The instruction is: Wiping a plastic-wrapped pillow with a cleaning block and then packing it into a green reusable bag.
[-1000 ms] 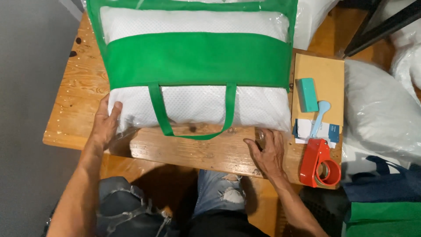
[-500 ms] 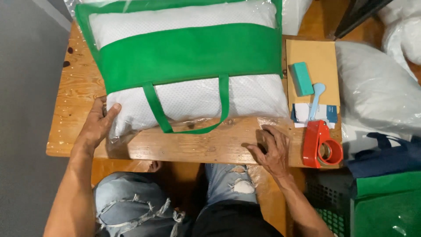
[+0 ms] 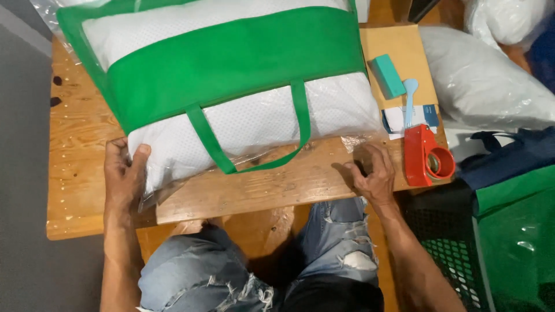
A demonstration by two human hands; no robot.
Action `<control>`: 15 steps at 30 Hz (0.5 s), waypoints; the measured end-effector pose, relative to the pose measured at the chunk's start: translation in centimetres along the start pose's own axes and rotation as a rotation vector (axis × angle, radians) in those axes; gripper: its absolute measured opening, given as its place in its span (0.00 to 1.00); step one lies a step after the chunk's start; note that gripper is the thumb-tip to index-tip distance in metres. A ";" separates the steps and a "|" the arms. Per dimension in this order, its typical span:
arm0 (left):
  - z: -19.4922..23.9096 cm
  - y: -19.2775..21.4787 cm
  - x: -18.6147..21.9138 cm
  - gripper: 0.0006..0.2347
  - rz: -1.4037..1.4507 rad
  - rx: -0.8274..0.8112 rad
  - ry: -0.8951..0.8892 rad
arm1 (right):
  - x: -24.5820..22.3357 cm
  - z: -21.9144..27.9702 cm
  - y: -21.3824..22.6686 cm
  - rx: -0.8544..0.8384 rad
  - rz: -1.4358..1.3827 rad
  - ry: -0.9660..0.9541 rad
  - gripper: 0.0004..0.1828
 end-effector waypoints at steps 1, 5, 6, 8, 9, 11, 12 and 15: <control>0.1 -0.2 0.4 0.17 0.025 0.002 -0.015 | -0.3 -0.1 0.1 -0.013 0.006 0.013 0.31; 1.4 -0.3 2.9 0.16 0.083 0.027 -0.057 | -1.8 -0.7 -0.3 -0.071 -0.012 0.042 0.32; 1.4 -0.1 2.4 0.16 0.087 0.026 -0.063 | -1.6 -0.6 -0.4 -0.065 -0.009 0.045 0.32; 1.1 0.0 1.5 0.17 0.119 0.022 -0.066 | -1.3 -0.4 -0.5 -0.063 0.046 0.050 0.33; 0.8 0.0 0.9 0.17 0.123 0.015 -0.071 | -1.4 -0.5 -0.3 -0.056 0.053 0.048 0.33; 0.5 0.6 -0.6 0.16 0.123 0.060 -0.057 | -1.5 -0.4 -0.2 -0.080 0.051 0.015 0.32; 0.1 0.8 -1.4 0.16 0.126 0.055 -0.060 | -1.3 -0.3 -0.2 -0.077 0.056 0.014 0.32; -0.6 1.1 -2.7 0.16 0.129 0.056 -0.062 | -1.0 -0.2 0.0 -0.065 0.073 0.024 0.31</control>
Point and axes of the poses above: each hand's wrist, its own z-axis away from the middle knuckle, its own y-axis out of the back of the hand, x = y × z, the point moved 8 cm from there along -z, towards the middle knuckle, and after that the axes turned 4 degrees about -y, right-handed, at the moved point
